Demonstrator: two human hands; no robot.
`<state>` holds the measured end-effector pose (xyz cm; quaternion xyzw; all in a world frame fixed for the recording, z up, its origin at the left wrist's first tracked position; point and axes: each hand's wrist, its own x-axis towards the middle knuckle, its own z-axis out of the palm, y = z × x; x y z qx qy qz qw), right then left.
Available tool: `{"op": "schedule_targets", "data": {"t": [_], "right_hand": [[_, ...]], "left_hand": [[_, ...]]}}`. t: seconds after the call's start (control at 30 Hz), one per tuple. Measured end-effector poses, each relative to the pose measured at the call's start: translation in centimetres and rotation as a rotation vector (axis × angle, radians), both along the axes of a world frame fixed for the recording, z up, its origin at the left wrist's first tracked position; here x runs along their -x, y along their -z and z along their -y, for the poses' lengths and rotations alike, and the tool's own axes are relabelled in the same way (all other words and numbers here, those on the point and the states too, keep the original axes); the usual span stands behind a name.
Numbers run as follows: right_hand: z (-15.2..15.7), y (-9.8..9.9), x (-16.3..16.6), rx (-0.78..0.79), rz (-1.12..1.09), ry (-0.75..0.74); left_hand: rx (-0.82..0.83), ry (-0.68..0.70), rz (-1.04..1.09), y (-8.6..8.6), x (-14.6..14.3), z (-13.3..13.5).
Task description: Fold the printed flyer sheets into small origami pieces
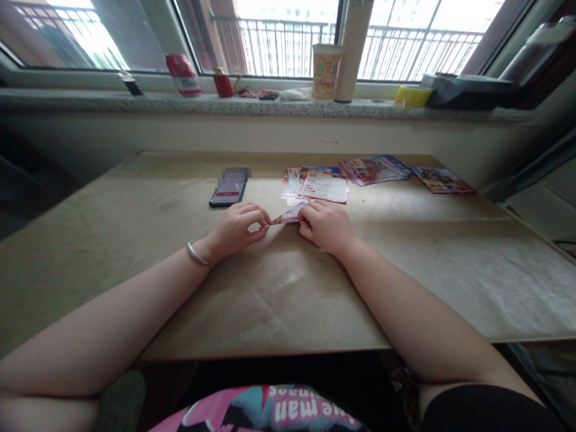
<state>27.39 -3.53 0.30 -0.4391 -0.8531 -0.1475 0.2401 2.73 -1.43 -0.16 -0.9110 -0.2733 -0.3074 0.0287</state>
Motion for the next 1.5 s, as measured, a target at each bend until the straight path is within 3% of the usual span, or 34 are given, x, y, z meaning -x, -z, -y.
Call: {"op": "schedule_targets", "data": {"t": [0.53,0.77,1.0,1.27,1.5], "right_hand": [[-1.5,0.1,-3.4,0.046,-0.148,0.02],[-1.5,0.2,-3.4,0.109,-0.204,0.022],[-2.3,1.0,-3.7,0.223,-0.293,-0.125],[-2.0,1.0,-3.1,0.395,-0.316,-0.279],[-2.6,1.6,-3.1,0.399,-0.219,-0.249]], "left_hand": [[0.062,0.026,0.025,0.3,0.6,-0.3],[0.131,0.167,0.025,-0.1,0.6,0.0],[0.191,0.276,-0.024,-1.2,0.7,0.6],[0.186,0.092,-0.121,0.7,0.9,-0.7],[0.379,-0.084,-0.349,0.7,0.8,-0.4]]}}
